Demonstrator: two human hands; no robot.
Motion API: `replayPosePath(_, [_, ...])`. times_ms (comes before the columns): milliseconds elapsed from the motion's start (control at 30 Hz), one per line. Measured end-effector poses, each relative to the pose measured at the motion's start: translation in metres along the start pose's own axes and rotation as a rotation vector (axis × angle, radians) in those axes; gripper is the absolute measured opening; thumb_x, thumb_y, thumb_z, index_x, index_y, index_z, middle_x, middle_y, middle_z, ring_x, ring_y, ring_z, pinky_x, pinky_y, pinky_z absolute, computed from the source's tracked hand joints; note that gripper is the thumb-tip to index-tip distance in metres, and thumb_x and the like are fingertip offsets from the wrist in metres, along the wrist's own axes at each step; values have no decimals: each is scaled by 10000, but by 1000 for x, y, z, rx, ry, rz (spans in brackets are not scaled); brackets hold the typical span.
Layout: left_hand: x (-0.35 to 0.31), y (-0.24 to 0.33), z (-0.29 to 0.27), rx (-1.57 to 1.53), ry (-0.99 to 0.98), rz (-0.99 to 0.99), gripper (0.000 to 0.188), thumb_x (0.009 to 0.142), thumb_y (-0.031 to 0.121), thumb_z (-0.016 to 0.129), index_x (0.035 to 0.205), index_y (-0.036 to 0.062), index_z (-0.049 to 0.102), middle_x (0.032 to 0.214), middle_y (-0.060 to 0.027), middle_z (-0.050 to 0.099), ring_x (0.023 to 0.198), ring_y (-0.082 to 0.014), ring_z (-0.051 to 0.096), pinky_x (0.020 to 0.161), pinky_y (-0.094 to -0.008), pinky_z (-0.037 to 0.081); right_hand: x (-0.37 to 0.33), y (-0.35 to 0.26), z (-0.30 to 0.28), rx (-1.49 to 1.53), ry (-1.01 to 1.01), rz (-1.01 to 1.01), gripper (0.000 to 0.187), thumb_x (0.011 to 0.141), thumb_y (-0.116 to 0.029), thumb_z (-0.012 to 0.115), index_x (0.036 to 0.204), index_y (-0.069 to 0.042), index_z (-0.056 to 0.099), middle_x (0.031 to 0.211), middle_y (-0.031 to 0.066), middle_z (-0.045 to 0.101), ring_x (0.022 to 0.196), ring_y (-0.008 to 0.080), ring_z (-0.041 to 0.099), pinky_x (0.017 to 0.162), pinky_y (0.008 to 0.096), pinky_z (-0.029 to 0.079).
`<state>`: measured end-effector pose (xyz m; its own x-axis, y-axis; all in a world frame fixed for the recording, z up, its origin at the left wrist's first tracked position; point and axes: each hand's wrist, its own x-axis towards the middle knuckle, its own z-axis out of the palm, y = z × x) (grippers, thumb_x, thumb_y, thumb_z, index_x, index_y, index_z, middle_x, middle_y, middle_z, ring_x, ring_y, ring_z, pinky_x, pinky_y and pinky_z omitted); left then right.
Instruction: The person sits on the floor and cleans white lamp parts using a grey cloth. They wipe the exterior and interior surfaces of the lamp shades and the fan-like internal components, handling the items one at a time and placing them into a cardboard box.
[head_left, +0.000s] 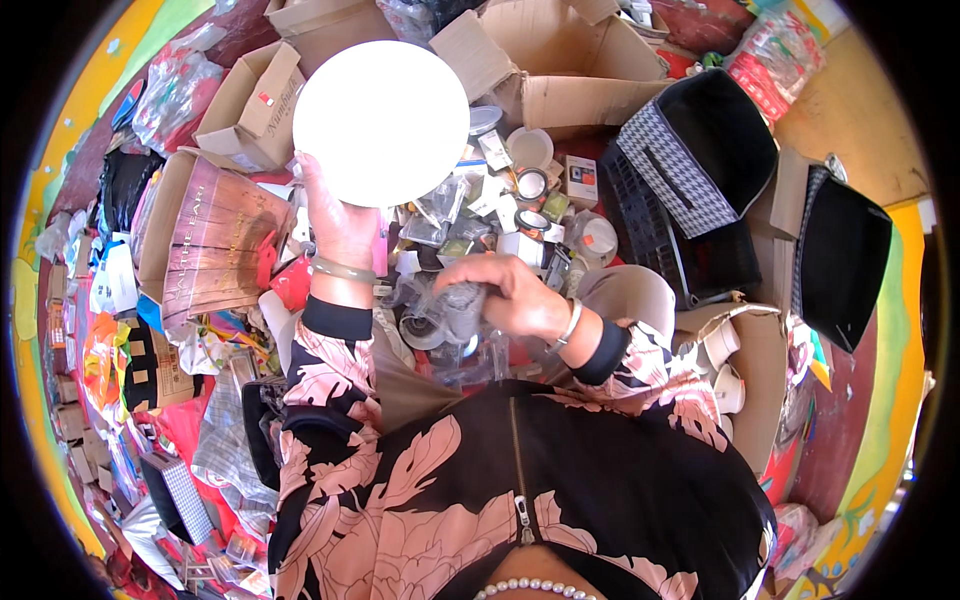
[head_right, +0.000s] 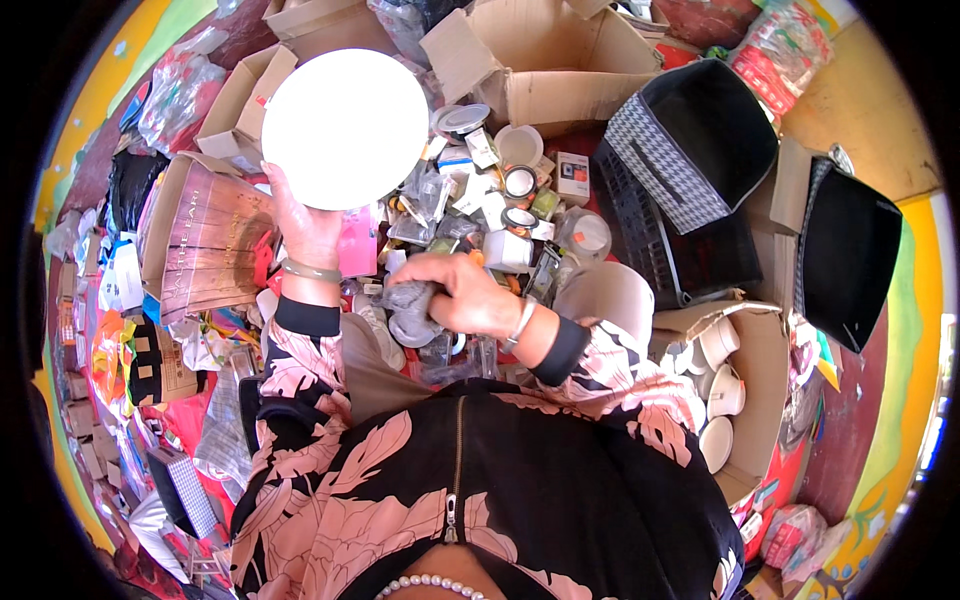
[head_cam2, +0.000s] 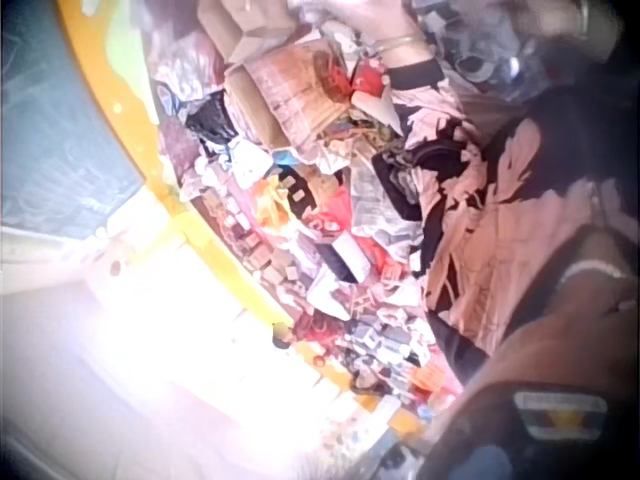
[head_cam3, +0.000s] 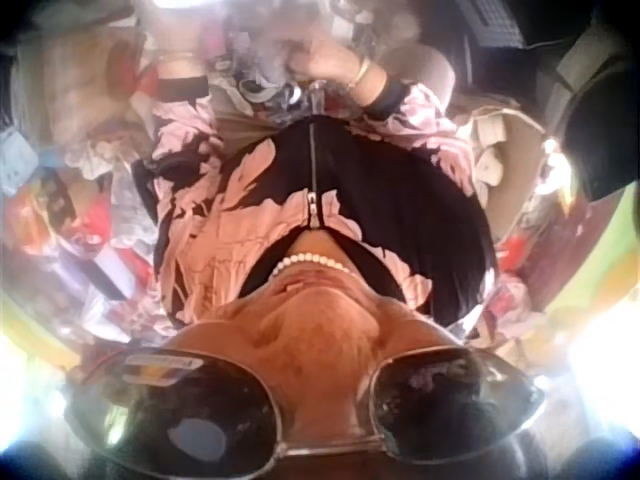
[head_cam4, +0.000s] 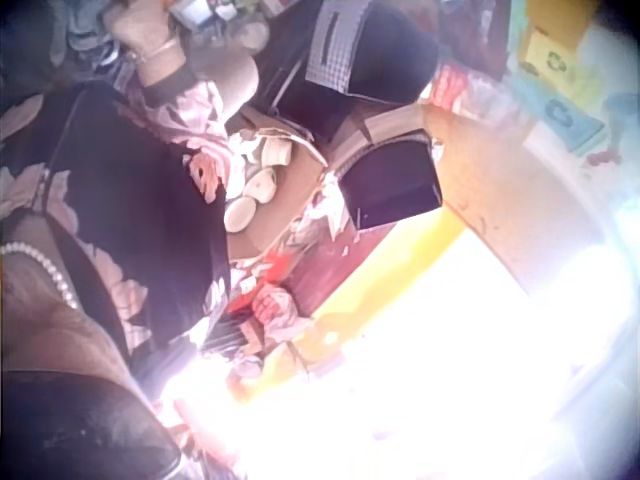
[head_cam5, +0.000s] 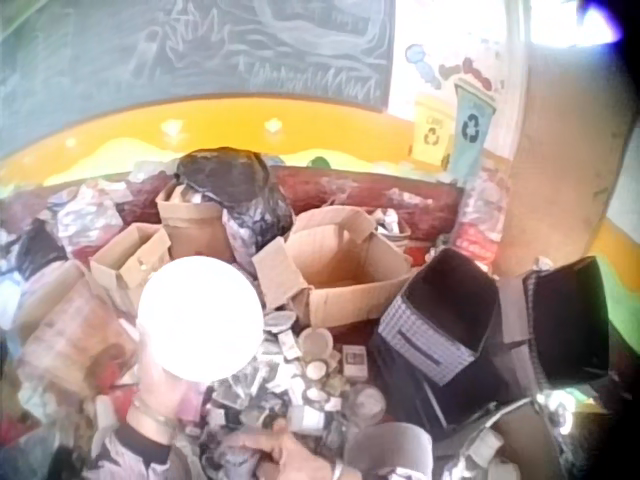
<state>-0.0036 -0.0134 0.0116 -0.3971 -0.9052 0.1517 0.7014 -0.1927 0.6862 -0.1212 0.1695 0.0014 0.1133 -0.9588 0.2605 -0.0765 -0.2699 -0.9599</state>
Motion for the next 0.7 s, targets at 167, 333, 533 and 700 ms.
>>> replayPosePath(167, [-16, -7, 1, -118, -89, -108, 733, 856, 572, 476, 1371, 75, 317, 1369, -99, 402, 1234, -274, 408, 1021, -443, 346, -75, -31, -13, 491, 280, 167, 511, 845, -408, 525, 1071, 45, 601, 1014, 113, 631, 956, 190, 582, 871, 297, 434])
replayPosePath(333, [-62, -22, 44, -235, -129, -280, 747, 862, 587, 445, 1382, 76, 286, 1370, -121, 391, 1244, -291, 402, 1018, -460, 353, -140, -75, -31, 52, 779, 256, 215, 866, -160, 606, 971, 25, 637, 752, 9, 609, 582, 55, 516, 543, 179, 406])
replayPosePath(533, [-115, -28, 121, -350, -303, -499, 645, 903, 549, 390, 1363, 100, 343, 1343, -94, 436, 1212, -285, 439, 1017, -454, 355, -183, -126, -22, -1206, 838, 129, 599, 701, -126, 722, 1257, -120, 500, 831, 34, 586, 545, 145, 552, 502, 266, 457])
replayPosePath(700, [-155, -42, 176, -242, -417, -647, 572, 927, 482, 394, 1345, 91, 369, 1325, -94, 454, 1182, -280, 472, 985, -446, 393, -205, -145, 10, -1642, 666, 188, 485, 707, -258, 703, 1159, -138, 575, 937, 52, 520, 685, 192, 580, 593, 324, 484])
